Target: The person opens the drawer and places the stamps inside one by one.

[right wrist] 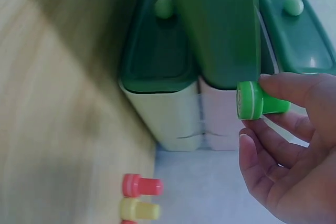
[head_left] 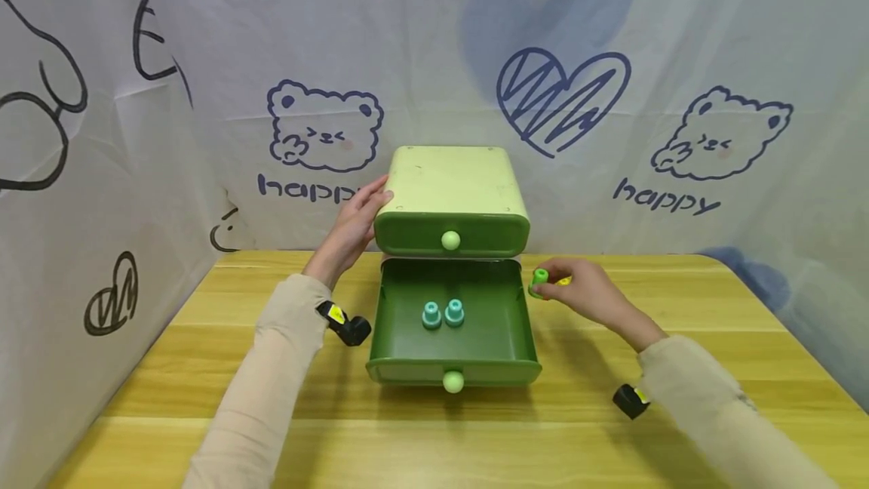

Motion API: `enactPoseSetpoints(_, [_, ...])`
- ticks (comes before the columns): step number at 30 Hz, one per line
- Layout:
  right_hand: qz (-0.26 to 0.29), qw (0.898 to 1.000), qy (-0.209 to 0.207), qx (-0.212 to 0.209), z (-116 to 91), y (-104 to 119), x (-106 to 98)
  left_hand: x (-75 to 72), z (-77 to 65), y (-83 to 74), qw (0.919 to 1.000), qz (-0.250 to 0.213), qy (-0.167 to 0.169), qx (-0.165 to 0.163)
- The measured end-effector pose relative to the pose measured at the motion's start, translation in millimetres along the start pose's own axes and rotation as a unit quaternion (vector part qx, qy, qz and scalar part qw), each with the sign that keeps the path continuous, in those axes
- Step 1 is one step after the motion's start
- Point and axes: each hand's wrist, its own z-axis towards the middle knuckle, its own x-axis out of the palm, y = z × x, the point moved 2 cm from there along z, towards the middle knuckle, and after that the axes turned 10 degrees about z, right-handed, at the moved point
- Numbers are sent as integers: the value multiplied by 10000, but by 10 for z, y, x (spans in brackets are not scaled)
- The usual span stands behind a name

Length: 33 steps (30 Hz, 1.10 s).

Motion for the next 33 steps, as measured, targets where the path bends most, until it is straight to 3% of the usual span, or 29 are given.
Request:
enactPoseSetpoints(8, [163,9993,306,137,26,169,-133,0,0,-4,10000,-28,9,-14])
enactPoseSetpoints(15, [241,9971,652,307,47,274,-129,10,-4,-11,9999,-102,-5,-33])
enactPoseSetpoints(23, [-15,9933,1152,-13,116,454,-69,4,-1,-12,10000,-83,16,-37])
enactPoseSetpoints(33, [-346,9815,1812,-510,245,535,57,10,-3,-10,10000,26,13,-24])
